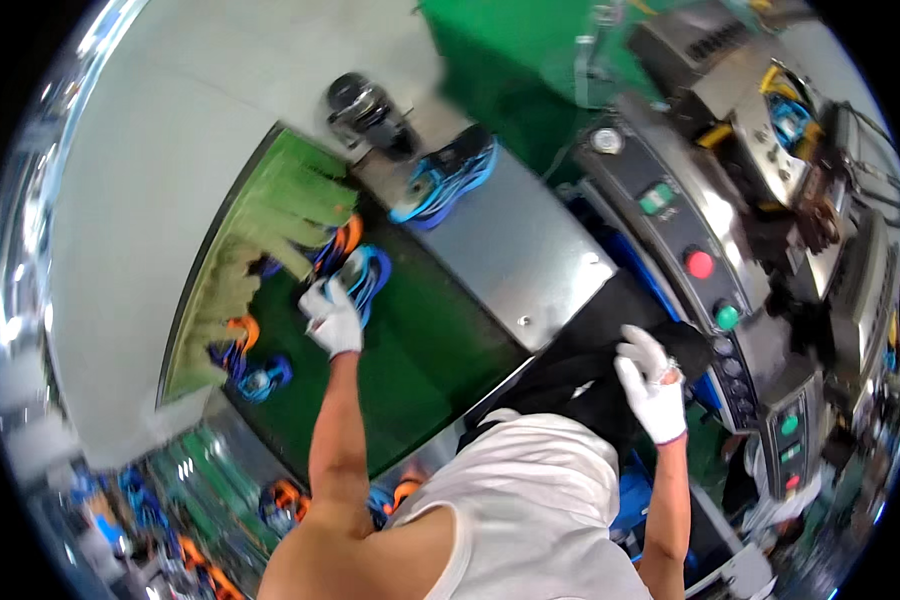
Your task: The person picks up a shoe, inserts it into a press machine, and activates the pressing cycle by hitting buttons. They then remove the shoe and place it onto a conveyor belt, repeating these actions for several shoes.
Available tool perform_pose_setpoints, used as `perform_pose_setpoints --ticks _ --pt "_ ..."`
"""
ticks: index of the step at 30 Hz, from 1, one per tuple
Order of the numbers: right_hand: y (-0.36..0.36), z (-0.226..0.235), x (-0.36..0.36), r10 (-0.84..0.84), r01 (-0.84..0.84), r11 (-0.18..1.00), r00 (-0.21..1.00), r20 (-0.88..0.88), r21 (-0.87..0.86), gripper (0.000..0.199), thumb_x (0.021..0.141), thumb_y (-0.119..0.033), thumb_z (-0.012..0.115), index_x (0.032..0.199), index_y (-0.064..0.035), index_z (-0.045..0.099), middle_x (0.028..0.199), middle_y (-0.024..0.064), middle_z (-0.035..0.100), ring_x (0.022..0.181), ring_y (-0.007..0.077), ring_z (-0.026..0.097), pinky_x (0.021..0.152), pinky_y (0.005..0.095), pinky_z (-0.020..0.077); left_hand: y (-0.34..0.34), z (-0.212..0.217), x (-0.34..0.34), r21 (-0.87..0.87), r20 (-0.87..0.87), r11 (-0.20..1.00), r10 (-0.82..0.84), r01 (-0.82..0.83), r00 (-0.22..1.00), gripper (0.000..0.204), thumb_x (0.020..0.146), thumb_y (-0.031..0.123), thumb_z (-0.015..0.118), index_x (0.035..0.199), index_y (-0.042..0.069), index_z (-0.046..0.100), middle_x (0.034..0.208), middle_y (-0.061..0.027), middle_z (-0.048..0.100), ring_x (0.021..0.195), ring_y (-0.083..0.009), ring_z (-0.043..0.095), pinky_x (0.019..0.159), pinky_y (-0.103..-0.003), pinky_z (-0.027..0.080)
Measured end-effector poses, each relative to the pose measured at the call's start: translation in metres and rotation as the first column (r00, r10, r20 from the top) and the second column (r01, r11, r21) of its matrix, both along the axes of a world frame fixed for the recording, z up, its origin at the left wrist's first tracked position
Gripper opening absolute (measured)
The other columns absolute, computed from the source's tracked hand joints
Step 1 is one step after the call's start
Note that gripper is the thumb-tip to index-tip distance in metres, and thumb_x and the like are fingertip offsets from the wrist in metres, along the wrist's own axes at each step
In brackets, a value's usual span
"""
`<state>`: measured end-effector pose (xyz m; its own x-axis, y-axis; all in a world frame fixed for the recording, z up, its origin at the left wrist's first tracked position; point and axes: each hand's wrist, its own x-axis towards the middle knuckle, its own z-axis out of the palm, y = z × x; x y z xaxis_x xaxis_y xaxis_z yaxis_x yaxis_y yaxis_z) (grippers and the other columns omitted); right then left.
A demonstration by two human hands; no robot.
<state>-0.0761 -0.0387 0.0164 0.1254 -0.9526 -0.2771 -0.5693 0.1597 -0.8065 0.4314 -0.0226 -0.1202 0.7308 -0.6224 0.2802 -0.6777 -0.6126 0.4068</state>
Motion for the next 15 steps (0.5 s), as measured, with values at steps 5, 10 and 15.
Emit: perform_pose_setpoints --ticks 5,10,15 --pt "-0.013 0.016 0.04 0.104 -0.112 0.993 0.985 0.138 0.047 0.058 0.094 -0.029 0.074 0.141 0.0014 0.058 0.128 0.0258 0.069 0.117 0.0367 0.069 0.101 0.0424 0.0552 0.005 0.052 -0.019 0.076 -0.264 0.983 -0.14 0.165 0.954 0.03 0.107 0.028 0.057 0.113 0.0 0.067 0.12 -0.0198 0.067 0.112 -0.0392 0.064 0.097 -0.047 0.05" --pt "-0.018 0.036 0.083 0.396 -0.421 0.892 0.903 -0.164 -0.163 0.082 0.093 -0.042 0.073 0.154 0.0017 0.041 0.153 0.0296 0.049 0.141 0.0457 0.049 0.117 0.0477 0.0435 -0.036 0.135 -0.153 -0.08 -0.176 0.574 -0.813 0.815 0.555 0.015 0.087 0.013 0.078 0.098 0.005 0.071 0.098 -0.0137 0.069 0.09 -0.0345 0.068 0.082 -0.046 0.055" --pt "-0.044 0.04 0.047 0.105 -0.116 0.949 0.993 -0.054 -0.292 0.048 0.087 -0.04 0.075 0.117 -0.0053 0.06 0.095 0.0203 0.071 0.089 0.0426 0.071 0.079 0.0488 0.0582 -0.112 0.192 -0.273 -0.222 -0.137 -0.068 -0.985 0.973 -0.101 0.018 0.083 0.01 0.081 0.099 0.005 0.075 0.096 -0.0137 0.073 0.089 -0.033 0.071 0.081 -0.041 0.058"
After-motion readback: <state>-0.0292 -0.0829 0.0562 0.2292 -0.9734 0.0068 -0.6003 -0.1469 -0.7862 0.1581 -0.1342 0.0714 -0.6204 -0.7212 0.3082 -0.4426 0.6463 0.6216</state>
